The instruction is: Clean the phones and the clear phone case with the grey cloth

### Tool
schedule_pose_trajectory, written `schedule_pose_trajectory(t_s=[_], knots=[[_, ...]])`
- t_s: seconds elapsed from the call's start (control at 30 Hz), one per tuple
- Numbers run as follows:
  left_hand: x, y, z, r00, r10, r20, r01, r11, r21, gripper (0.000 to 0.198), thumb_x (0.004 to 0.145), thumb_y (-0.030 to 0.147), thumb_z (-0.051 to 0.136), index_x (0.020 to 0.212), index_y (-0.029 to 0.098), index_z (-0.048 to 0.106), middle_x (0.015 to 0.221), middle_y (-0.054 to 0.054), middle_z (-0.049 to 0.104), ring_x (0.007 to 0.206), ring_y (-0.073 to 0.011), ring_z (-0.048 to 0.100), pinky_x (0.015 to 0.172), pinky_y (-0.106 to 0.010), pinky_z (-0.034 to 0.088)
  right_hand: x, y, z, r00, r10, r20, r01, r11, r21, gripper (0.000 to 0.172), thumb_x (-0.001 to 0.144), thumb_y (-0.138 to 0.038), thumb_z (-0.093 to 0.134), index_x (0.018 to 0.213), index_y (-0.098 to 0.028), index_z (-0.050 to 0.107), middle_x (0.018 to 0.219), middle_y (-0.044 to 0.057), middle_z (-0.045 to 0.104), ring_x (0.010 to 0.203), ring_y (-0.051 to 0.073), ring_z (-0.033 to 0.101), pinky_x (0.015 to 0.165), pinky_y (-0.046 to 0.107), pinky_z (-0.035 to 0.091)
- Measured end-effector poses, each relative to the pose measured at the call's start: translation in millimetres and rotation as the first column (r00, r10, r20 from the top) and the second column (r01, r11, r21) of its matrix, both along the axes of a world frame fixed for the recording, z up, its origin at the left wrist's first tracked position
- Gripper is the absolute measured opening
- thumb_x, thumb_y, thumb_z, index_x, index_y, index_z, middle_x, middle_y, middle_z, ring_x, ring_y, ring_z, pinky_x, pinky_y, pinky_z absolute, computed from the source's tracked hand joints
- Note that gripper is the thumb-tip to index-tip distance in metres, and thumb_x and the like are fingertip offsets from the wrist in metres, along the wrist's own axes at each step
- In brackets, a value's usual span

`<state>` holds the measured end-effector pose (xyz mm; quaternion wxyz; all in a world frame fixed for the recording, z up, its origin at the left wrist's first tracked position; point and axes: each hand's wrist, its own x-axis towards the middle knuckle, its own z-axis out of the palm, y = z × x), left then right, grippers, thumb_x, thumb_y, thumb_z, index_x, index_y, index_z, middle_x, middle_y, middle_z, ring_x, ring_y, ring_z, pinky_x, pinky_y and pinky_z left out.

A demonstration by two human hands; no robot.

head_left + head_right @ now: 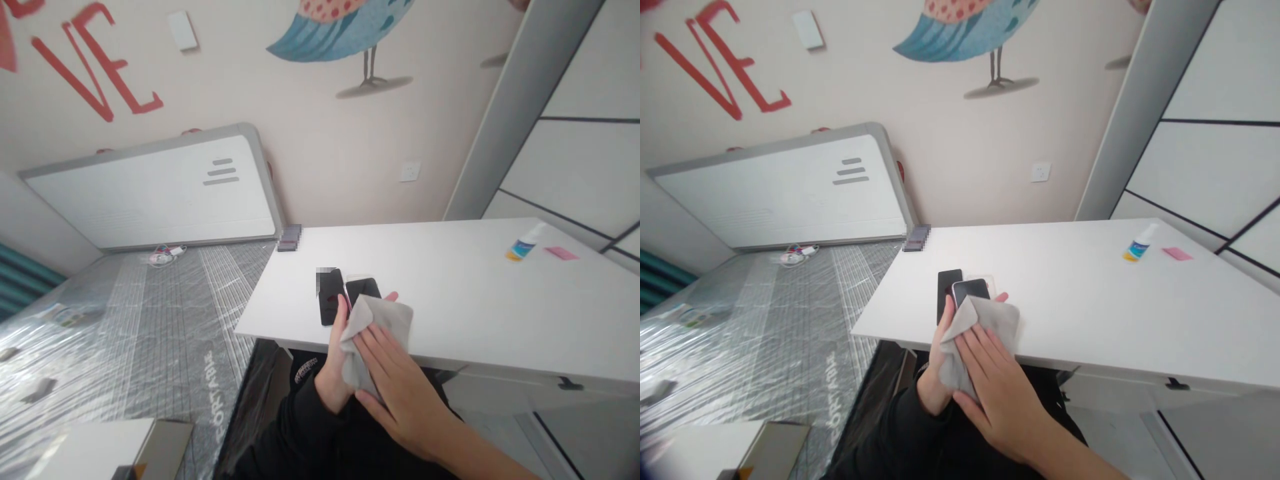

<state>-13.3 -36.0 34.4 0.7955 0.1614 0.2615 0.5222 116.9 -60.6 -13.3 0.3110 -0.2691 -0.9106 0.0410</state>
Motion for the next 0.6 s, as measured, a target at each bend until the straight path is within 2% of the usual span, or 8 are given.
schedule_pose_trajectory(t_s=[0.07,0.13,0.23,0.33,0.4,0.47,0.53,0.6], knots=[[-4,4,3.5,0.996,-0.079,0.043,0.079,0.997,-0.002,0.075,0.092,0.067,0.054,0.138,0.008,0.064,0.137,-0.021,0.068,0.144,-0.0345,0.051,0.121,-0.042,0.037,7,-6,-5.3,1.0,0.023,-0.019,-0.024,1.0,-0.017,0.084,0.103,-0.042,0.051,0.168,-0.022,0.001,0.167,0.013,0.039,0.147,0.039,0.048,0.115,0.06,0.049],[0,2,4.2,0.994,-0.084,0.063,0.084,0.996,0.003,0.065,0.094,0.059,0.057,0.137,0.011,0.066,0.137,-0.018,0.068,0.144,-0.031,0.051,0.121,-0.038,0.036,9,-3,-7.6,0.995,-0.029,-0.097,0.023,0.998,-0.065,0.083,0.104,-0.043,0.048,0.168,-0.024,-0.001,0.17,0.011,0.031,0.15,0.04,0.042,0.117,0.062,0.047],[12,-8,1.5,0.999,0.04,-0.026,-0.038,0.996,0.079,0.051,0.092,0.046,0.067,0.131,0.013,0.07,0.143,-0.015,0.066,0.146,-0.03,0.048,0.123,-0.035,0.033,2,8,-7.8,0.954,-0.164,-0.251,0.109,0.97,-0.219,0.078,0.107,-0.038,0.041,0.167,-0.029,-0.008,0.175,0.007,0.012,0.157,0.039,0.026,0.121,0.064,0.039],[20,-11,-1.4,0.974,0.119,-0.192,-0.081,0.977,0.196,0.049,0.088,0.044,0.074,0.13,0.018,0.071,0.148,-0.013,0.063,0.137,-0.0317,0.057,0.119,-0.04,0.039,-11,13,-9.8,0.899,-0.223,-0.377,0.064,0.918,-0.391,0.071,0.109,-0.034,0.032,0.166,-0.036,-0.01,0.176,0.001,0.008,0.159,0.032,0.021,0.123,0.059,0.038],[17,-5,-3.1,0.96,0.083,-0.267,-0.023,0.975,0.223,0.053,0.082,0.047,0.079,0.126,0.018,0.072,0.131,-0.017,0.073,0.111,-0.0333,0.071,0.104,-0.047,0.051,-18,12,-12.0,0.838,-0.251,-0.485,-0.025,0.87,-0.493,0.065,0.109,-0.035,0.029,0.168,-0.038,0.001,0.175,0.001,0.019,0.158,0.029,0.029,0.12,0.056,0.043],[11,4,-5.6,0.945,0.103,-0.311,-0.029,0.972,0.233,0.052,0.075,0.044,0.087,0.114,0.013,0.075,0.105,-0.017,0.08,0.088,-0.0301,0.075,0.09,-0.044,0.056,-23,12,-12.1,0.725,-0.323,-0.609,-0.133,0.801,-0.584,0.06,0.108,-0.04,0.034,0.167,-0.033,0.022,0.167,0.008,0.041,0.151,0.03,0.044,0.114,0.053,0.051],[6,9,-9.0,0.927,0.18,-0.329,-0.106,0.967,0.231,0.048,0.07,0.04,0.092,0.104,0.009,0.077,0.092,-0.014,0.08,0.083,-0.0266,0.074,0.085,-0.036,0.056,-25,14,-8.2,0.571,-0.437,-0.695,-0.248,0.715,-0.653,0.059,0.104,-0.048,0.046,0.157,-0.023,0.045,0.149,0.015,0.062,0.137,0.034,0.061,0.105,0.053,0.058],[5,10,-12.0,0.915,0.244,-0.322,-0.182,0.96,0.211,0.046,0.071,0.039,0.092,0.102,0.009,0.077,0.095,-0.013,0.08,0.088,-0.026,0.074,0.086,-0.032,0.057,-26,20,-0.3,0.422,-0.555,-0.717,-0.334,0.64,-0.692,0.06,0.096,-0.054,0.06,0.142,-0.017,0.06,0.129,0.018,0.074,0.117,0.037,0.073,0.093,0.052,0.064]])
